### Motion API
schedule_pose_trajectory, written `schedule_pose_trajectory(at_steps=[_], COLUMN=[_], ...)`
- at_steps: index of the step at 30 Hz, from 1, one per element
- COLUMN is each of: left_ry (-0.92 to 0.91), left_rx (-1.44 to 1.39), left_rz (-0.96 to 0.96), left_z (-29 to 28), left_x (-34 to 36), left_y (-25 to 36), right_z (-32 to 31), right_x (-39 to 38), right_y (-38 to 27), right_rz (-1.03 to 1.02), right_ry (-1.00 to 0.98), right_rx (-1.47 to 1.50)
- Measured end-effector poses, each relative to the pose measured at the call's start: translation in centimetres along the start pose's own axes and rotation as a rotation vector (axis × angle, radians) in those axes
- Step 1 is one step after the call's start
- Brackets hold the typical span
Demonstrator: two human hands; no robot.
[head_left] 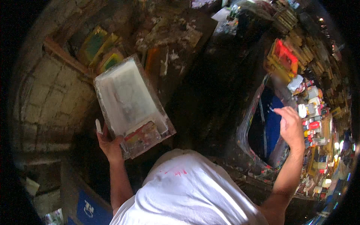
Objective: The person applies a white paste to a rectangular screen frame using a small spatula, spreads it evenly, then rinses the screen with water from a hose. The person handles the screen frame, paste container, spatula, and hose throughout the process.
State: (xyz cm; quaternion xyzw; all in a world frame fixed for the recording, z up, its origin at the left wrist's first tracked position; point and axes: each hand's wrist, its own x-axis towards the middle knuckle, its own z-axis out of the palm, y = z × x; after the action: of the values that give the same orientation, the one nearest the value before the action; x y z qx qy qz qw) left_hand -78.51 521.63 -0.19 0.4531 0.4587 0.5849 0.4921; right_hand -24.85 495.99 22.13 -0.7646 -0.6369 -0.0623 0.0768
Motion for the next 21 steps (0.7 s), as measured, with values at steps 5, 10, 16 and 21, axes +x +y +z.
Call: schedule_pose_trajectory(at_steps=[5,10,16,21], left_ry=[-0.077,-0.195,-0.375,-0.453], left_rx=[-0.027,0.026,0.140,0.312], left_rz=[-0.023,-0.085,-0.275,-0.177], left_z=[3.6,10.5,25.4,39.8], left_x=[8.1,14.7,22.0,25.1], left_y=[-1.9,-7.5,-12.9,-10.0], right_z=[-1.5,-1.4,-1.7,-1.4], right_x=[2.7,3.8,3.1,5.5], right_y=[-1.6,0.0,6.4,12.0], right_rz=[0.145,0.338,0.478,0.653], right_ry=[-0.021,-0.109,-0.066,-0.066], right_rx=[-0.027,-0.045,-0.259,-0.308])
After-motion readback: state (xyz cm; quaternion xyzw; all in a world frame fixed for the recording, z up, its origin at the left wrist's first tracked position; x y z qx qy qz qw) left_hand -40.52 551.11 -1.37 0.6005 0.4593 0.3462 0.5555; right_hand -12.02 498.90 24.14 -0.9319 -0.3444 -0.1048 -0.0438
